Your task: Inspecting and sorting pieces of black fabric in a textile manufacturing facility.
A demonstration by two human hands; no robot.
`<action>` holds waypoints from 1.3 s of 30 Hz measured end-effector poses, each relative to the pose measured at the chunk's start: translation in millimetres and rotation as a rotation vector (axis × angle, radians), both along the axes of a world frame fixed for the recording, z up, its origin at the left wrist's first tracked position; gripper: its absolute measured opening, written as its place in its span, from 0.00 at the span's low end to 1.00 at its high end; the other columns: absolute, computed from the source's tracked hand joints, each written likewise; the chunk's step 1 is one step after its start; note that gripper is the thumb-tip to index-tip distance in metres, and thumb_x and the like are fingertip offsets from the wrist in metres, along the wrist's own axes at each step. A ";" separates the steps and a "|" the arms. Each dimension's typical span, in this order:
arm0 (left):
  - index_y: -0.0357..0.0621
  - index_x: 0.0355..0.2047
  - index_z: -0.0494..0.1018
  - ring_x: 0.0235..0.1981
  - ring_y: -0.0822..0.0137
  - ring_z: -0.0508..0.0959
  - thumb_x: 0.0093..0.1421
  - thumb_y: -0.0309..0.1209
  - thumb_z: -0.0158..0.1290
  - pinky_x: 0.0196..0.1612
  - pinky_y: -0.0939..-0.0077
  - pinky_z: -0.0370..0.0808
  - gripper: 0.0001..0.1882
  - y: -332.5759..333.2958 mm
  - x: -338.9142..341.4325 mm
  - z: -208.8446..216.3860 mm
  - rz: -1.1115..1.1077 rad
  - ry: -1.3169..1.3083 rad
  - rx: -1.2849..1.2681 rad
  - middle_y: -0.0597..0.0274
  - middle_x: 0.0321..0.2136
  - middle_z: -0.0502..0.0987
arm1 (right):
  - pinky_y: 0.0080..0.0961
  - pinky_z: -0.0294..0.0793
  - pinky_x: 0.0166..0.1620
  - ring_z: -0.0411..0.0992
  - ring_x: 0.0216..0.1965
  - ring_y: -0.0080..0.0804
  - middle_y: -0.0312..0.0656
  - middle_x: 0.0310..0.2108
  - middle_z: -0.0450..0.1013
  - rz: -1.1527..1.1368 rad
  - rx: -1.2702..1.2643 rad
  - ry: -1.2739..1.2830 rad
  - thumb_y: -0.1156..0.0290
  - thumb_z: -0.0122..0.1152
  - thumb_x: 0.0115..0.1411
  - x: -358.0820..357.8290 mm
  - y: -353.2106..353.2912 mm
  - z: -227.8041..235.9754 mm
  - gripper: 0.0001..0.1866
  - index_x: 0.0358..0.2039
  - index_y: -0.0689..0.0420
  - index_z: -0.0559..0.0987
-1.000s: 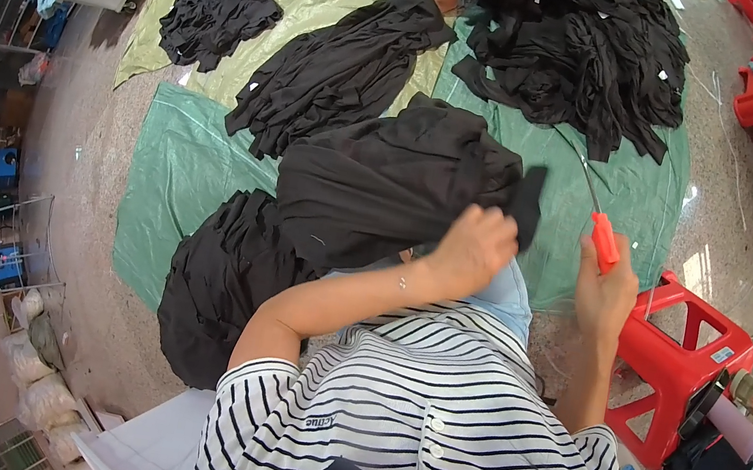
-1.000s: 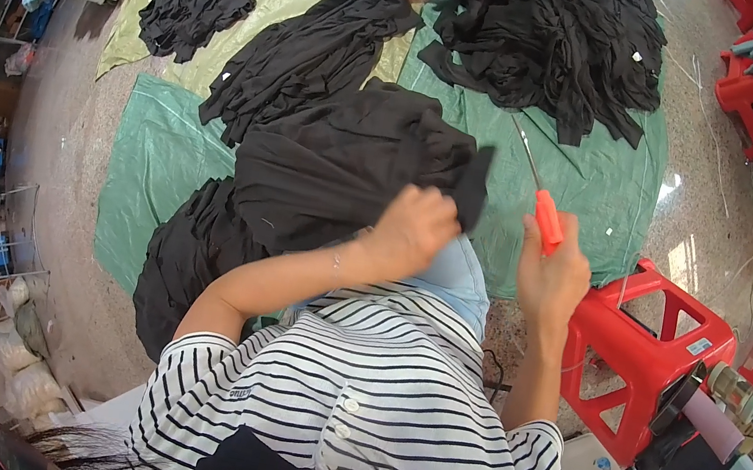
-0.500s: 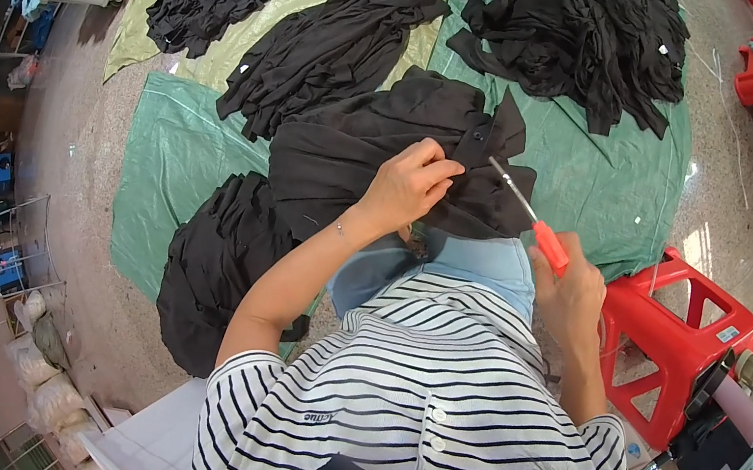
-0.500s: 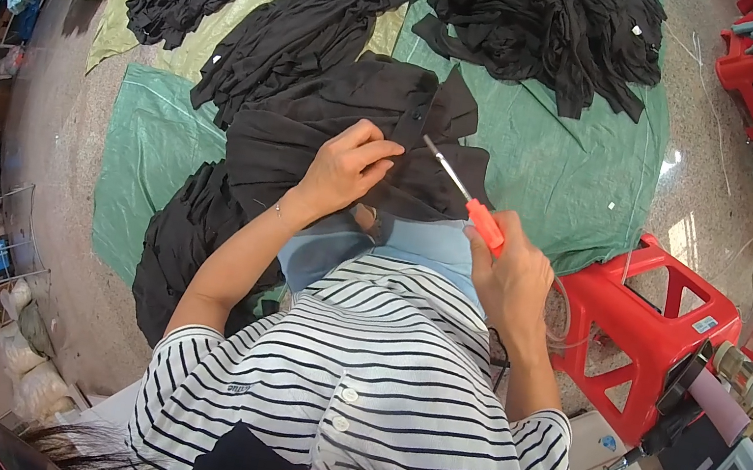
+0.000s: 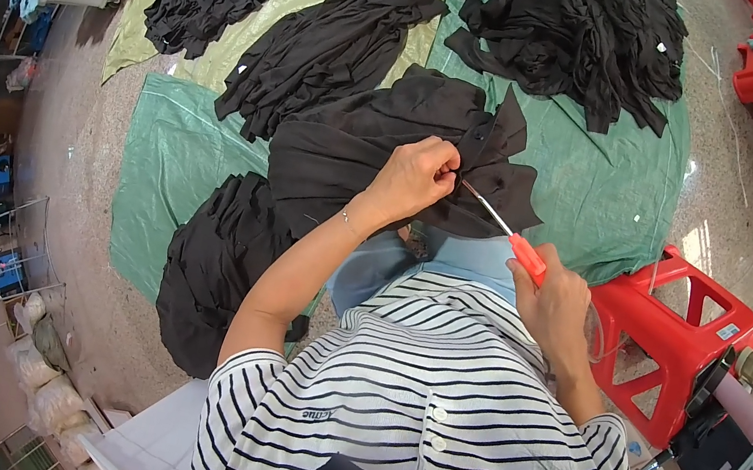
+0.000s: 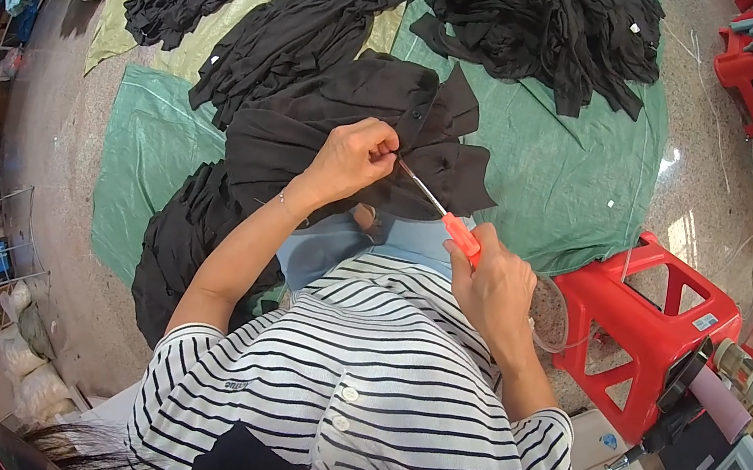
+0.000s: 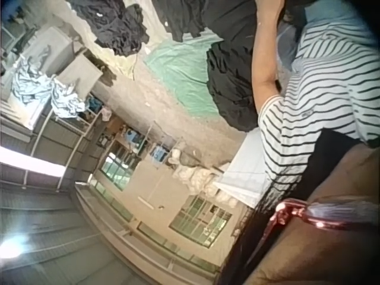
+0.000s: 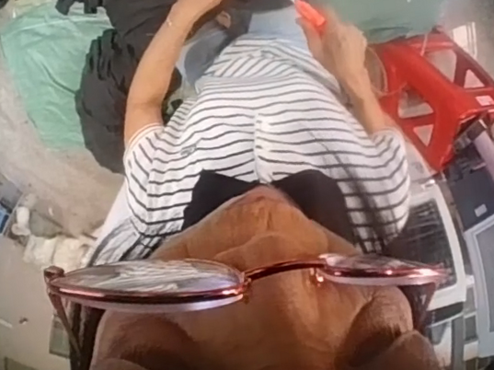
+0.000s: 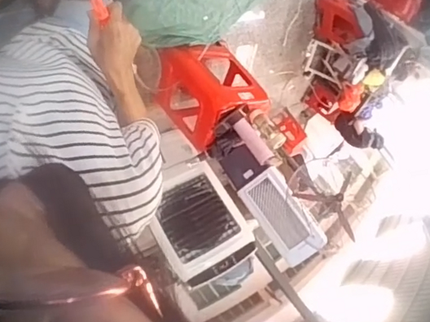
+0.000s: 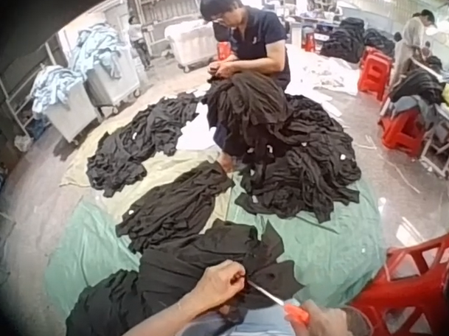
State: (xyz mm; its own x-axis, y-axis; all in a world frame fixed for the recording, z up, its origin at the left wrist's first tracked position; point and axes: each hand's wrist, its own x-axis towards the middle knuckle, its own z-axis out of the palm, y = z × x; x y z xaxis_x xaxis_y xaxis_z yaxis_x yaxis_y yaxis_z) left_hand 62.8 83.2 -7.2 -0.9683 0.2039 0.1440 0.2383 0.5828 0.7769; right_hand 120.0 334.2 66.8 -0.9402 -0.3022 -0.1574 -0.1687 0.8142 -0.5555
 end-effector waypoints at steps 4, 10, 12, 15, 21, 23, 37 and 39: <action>0.36 0.29 0.71 0.25 0.58 0.78 0.48 0.18 0.57 0.29 0.68 0.76 0.08 2.9 0.0 -1.8 0.015 0.014 0.019 0.54 0.24 0.74 | 0.45 0.65 0.22 0.71 0.19 0.55 0.50 0.14 0.70 0.003 -0.015 -0.009 0.61 0.63 0.58 -1.6 -0.4 -5.7 0.13 0.33 0.57 0.73; 0.42 0.33 0.74 0.26 0.55 0.78 0.53 0.24 0.56 0.30 0.64 0.75 0.07 6.1 -24.6 20.4 0.107 0.063 0.000 0.58 0.28 0.74 | 0.43 0.68 0.22 0.74 0.22 0.52 0.47 0.25 0.76 -0.121 -0.042 0.157 0.64 0.63 0.59 -14.5 -1.4 1.6 0.12 0.34 0.56 0.72; 0.43 0.34 0.74 0.28 0.54 0.78 0.53 0.25 0.56 0.31 0.63 0.75 0.07 10.0 -37.4 22.2 0.074 0.080 -0.038 0.58 0.30 0.73 | 0.43 0.68 0.22 0.73 0.21 0.52 0.47 0.25 0.76 -0.119 -0.035 0.156 0.64 0.63 0.59 -18.5 -1.6 4.9 0.12 0.34 0.56 0.72; 0.46 0.35 0.75 0.31 0.53 0.78 0.52 0.26 0.58 0.34 0.59 0.75 0.09 9.2 -50.3 13.6 -0.030 0.039 -0.171 0.60 0.34 0.71 | 0.43 0.68 0.22 0.73 0.21 0.52 0.46 0.24 0.76 -0.111 -0.016 0.148 0.63 0.63 0.59 -21.8 -3.0 7.6 0.12 0.34 0.56 0.71; 0.41 0.30 0.76 0.28 0.54 0.78 0.50 0.25 0.59 0.33 0.62 0.75 0.07 13.5 -55.2 2.4 -0.039 0.082 -0.167 0.57 0.27 0.74 | 0.43 0.67 0.21 0.72 0.19 0.52 0.47 0.21 0.74 -0.089 0.038 0.124 0.62 0.62 0.59 -23.8 -2.0 5.5 0.13 0.33 0.57 0.71; 0.37 0.28 0.75 0.25 0.56 0.79 0.49 0.25 0.60 0.30 0.66 0.76 0.06 12.5 -55.7 1.9 -0.006 0.041 0.000 0.54 0.24 0.76 | 0.44 0.66 0.20 0.72 0.18 0.52 0.48 0.20 0.74 -0.093 0.040 0.109 0.62 0.62 0.59 -23.5 -1.8 4.0 0.13 0.32 0.57 0.71; 0.33 0.33 0.76 0.23 0.75 0.78 0.53 0.25 0.61 0.29 0.81 0.74 0.09 5.9 -52.1 0.0 0.041 -0.124 0.176 0.59 0.22 0.79 | 0.46 0.65 0.19 0.70 0.16 0.54 0.48 0.14 0.71 -0.088 0.022 0.132 0.59 0.62 0.59 -29.8 -4.6 -6.6 0.15 0.32 0.57 0.71; 0.33 0.33 0.76 0.23 0.75 0.77 0.53 0.25 0.61 0.29 0.81 0.74 0.09 5.4 -55.2 -0.2 0.044 -0.113 0.177 0.59 0.22 0.79 | 0.47 0.65 0.20 0.70 0.16 0.54 0.49 0.14 0.71 -0.096 0.014 0.138 0.59 0.62 0.59 -34.2 -6.1 -6.0 0.15 0.32 0.57 0.71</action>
